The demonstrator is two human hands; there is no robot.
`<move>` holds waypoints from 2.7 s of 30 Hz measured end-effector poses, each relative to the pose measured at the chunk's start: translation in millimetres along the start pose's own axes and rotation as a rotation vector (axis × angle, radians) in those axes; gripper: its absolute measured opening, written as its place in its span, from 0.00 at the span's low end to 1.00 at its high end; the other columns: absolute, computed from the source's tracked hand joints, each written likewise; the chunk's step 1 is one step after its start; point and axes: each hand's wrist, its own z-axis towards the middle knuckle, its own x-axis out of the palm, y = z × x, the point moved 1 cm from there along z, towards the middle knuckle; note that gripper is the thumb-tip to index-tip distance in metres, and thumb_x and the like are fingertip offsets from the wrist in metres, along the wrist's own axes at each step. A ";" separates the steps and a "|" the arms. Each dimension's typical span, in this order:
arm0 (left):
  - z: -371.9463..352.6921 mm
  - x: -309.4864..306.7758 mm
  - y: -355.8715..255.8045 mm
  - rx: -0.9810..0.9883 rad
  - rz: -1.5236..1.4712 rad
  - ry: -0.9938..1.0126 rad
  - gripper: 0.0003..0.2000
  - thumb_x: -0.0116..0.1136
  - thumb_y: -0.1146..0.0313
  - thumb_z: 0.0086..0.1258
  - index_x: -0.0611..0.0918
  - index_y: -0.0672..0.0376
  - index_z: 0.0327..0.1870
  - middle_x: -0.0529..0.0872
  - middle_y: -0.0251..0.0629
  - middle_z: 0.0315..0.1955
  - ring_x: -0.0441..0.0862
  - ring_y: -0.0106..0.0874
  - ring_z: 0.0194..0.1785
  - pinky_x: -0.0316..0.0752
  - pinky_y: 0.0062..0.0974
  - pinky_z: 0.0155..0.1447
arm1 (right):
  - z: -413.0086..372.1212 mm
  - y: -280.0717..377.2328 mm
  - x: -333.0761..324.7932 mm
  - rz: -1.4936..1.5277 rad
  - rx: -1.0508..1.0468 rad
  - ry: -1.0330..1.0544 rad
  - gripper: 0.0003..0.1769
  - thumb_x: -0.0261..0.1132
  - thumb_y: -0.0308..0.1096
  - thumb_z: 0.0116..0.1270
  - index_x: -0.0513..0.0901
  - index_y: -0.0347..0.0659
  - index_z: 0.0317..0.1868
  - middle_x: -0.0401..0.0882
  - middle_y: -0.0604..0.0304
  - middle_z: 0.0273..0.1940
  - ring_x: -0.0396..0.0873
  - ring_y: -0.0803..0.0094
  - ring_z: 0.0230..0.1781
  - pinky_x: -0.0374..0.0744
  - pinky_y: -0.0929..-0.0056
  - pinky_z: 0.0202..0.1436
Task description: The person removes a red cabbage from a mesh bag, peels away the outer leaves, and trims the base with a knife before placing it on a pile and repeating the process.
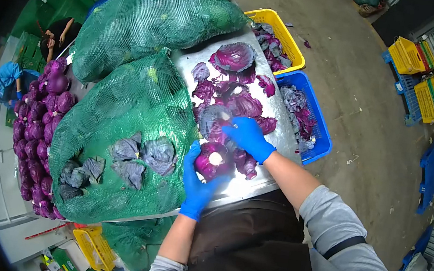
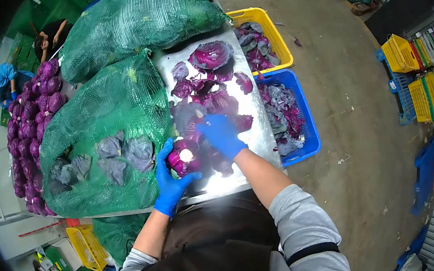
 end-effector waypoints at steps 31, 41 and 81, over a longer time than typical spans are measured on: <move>14.4 -26.1 22.4 -0.561 -0.427 -0.011 0.27 0.63 0.72 0.59 0.67 0.68 0.59 0.79 0.47 0.49 0.78 0.32 0.53 0.74 0.26 0.57 | -81.6 -22.4 1.2 0.536 0.082 0.111 0.25 0.62 0.33 0.62 0.73 0.45 0.61 0.82 0.61 0.35 0.79 0.81 0.24 0.77 0.83 0.24; 21.6 -8.4 46.0 -0.567 -0.344 -0.168 0.31 0.70 0.68 0.54 0.69 0.66 0.57 0.76 0.45 0.50 0.78 0.32 0.49 0.76 0.27 0.51 | -85.6 20.5 14.5 0.476 -0.193 0.068 0.25 0.62 0.25 0.60 0.73 0.46 0.60 0.74 0.71 0.35 0.71 0.85 0.32 0.75 0.82 0.36; 53.9 1.7 -3.1 -0.378 -0.031 0.423 0.38 0.74 0.69 0.48 0.63 0.67 0.58 0.76 0.44 0.48 0.78 0.32 0.49 0.76 0.29 0.52 | -83.8 38.1 1.5 0.154 0.085 0.134 0.32 0.66 0.39 0.60 0.68 0.43 0.64 0.79 0.54 0.49 0.81 0.67 0.42 0.80 0.69 0.42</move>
